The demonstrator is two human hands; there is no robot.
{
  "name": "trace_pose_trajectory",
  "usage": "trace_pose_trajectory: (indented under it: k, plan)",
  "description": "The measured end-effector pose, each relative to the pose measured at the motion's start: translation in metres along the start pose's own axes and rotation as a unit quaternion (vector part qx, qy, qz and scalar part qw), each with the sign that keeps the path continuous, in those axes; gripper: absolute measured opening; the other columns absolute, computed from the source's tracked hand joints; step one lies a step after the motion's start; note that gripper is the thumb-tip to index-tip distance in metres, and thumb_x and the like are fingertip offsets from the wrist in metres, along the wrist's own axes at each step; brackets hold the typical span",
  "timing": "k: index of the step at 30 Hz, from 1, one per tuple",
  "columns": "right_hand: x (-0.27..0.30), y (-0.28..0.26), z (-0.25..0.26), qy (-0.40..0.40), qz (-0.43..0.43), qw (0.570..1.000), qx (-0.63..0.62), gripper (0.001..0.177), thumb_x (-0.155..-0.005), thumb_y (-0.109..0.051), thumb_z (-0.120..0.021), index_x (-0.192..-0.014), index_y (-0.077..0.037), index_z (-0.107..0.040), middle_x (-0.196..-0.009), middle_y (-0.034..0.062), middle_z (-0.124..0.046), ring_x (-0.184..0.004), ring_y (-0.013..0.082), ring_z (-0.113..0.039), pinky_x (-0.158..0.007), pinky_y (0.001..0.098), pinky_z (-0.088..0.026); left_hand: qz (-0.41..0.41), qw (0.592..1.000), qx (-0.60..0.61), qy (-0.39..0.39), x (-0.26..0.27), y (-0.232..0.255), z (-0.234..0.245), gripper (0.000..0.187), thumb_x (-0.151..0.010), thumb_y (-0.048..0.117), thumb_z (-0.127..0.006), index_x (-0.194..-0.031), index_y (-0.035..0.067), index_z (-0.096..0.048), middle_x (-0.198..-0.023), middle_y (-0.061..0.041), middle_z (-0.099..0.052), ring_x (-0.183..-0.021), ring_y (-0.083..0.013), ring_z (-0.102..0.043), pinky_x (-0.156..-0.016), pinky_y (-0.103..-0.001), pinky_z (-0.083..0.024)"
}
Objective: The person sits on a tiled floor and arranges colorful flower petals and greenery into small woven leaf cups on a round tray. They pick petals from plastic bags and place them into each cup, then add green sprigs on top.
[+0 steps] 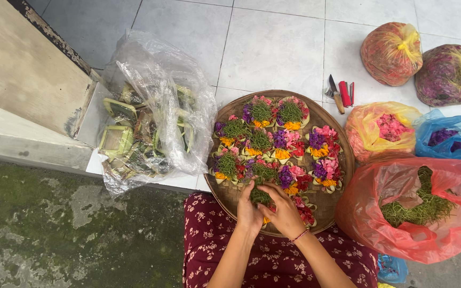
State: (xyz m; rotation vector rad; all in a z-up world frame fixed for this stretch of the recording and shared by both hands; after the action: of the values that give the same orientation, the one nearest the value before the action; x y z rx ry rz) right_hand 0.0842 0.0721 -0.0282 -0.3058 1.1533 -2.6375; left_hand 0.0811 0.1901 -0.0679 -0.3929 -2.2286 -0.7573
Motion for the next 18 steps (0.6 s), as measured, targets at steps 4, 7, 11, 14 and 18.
trace_pose_trajectory:
  k: [4, 7, 11, 14, 18]
  plan:
    - [0.013, 0.019, -0.010, 0.033, -0.097, 0.994, -0.029, 0.035, -0.083, -0.006, -0.073, -0.118, -0.013, -0.071, -0.122, 0.0039, -0.071, -0.109, 0.0195, -0.072, -0.094, 0.0352, -0.060, -0.016, 0.998, 0.003, -0.064, 0.010, 0.001, -0.003, 0.031, -0.107, 0.033, -0.048, -0.122, 0.009, -0.061, -0.115, -0.010, -0.063, -0.106, -0.0224, -0.062, -0.093, -0.046, -0.053]
    - [0.023, 0.043, -0.018, -0.009, -0.226, 0.958, -0.176, 0.033, -0.083, 0.001, -0.070, -0.114, -0.010, -0.074, -0.118, 0.0016, -0.076, -0.087, 0.0245, -0.068, -0.074, 0.0437, -0.055, 0.011, 0.996, 0.090, -0.008, 0.007, 0.000, 0.002, 0.024, -0.108, 0.027, -0.040, -0.110, 0.009, -0.056, -0.114, -0.013, -0.069, -0.109, -0.0277, -0.066, -0.099, -0.048, -0.054]
    - [0.034, 0.071, -0.018, 0.028, -0.153, 0.933, -0.325, 0.029, -0.079, 0.004, -0.076, -0.107, -0.001, -0.074, -0.109, 0.0092, -0.075, -0.100, 0.0150, -0.070, -0.090, 0.0310, -0.058, 0.038, 0.968, 0.237, 0.079, -0.006, 0.008, 0.025, 0.026, -0.109, 0.021, -0.036, -0.107, 0.002, -0.054, -0.112, -0.018, -0.069, -0.111, -0.0320, -0.071, -0.101, -0.048, -0.055]
    - [0.042, 0.090, -0.013, 0.033, -0.226, 0.901, -0.370, 0.029, -0.080, 0.002, -0.075, -0.108, -0.001, -0.074, -0.111, 0.0091, -0.074, -0.100, 0.0178, -0.070, -0.090, 0.0332, -0.059, 0.005, 0.955, 0.286, 0.074, -0.022, 0.022, 0.050, 0.022, -0.110, 0.016, -0.035, -0.109, 0.000, -0.051, -0.115, -0.020, -0.067, -0.111, -0.0340, -0.072, -0.101, -0.050, -0.057]
    - [0.038, 0.100, -0.029, 0.001, -0.171, 0.973, -0.157, 0.029, -0.086, -0.008, -0.074, -0.115, -0.009, -0.075, -0.119, 0.0067, -0.072, -0.111, 0.0179, -0.067, -0.100, 0.0347, -0.053, -0.053, 0.955, 0.291, 0.030, -0.041, 0.029, 0.070, 0.024, -0.109, 0.019, -0.034, -0.114, 0.002, -0.051, -0.115, -0.017, -0.066, -0.113, -0.0340, -0.069, -0.102, -0.050, -0.058]
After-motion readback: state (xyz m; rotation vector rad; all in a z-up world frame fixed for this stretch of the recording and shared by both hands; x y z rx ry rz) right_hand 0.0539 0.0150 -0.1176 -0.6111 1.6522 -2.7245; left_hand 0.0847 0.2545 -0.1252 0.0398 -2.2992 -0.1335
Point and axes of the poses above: each hand's wrist, its own x-axis away from the middle knuckle, its own z-axis out of the back of the hand, y = z × x, the point moved 1 cm from there along -x, towards the middle knuckle
